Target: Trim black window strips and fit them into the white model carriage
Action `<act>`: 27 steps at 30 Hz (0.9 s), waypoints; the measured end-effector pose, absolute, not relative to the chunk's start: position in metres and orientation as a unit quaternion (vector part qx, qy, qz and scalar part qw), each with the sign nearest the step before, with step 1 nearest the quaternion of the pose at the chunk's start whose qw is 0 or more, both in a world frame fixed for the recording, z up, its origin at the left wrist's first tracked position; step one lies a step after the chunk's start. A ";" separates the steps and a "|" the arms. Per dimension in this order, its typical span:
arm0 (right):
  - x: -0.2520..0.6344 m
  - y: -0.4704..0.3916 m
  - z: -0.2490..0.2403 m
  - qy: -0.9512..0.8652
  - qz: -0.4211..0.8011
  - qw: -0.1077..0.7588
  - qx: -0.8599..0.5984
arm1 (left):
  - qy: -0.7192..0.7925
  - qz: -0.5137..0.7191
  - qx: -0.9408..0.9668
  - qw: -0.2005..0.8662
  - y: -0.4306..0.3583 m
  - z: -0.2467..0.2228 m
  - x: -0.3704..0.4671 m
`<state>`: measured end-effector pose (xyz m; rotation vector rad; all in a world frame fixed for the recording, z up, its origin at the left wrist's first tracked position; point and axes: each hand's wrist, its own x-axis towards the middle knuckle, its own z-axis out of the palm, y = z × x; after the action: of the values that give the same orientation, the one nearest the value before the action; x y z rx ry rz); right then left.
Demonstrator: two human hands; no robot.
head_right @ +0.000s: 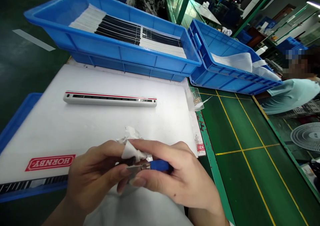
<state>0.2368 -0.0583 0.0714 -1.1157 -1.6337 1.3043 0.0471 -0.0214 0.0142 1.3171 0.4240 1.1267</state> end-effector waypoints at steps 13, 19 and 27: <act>0.245 -0.063 0.065 -0.645 0.501 0.376 -0.437 | 0.192 0.483 0.626 0.581 -0.023 0.019 0.049; 0.246 -0.062 0.065 -0.628 0.535 0.383 -0.416 | 0.203 0.479 0.634 0.572 -0.022 0.019 0.050; 0.249 -0.062 0.065 -0.613 0.561 0.376 -0.411 | 0.196 0.482 0.631 0.576 -0.023 0.021 0.051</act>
<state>0.2491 -0.0619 0.0646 -1.0517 -1.5671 1.4344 0.0506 -0.0228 0.0208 1.4780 0.4584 1.1276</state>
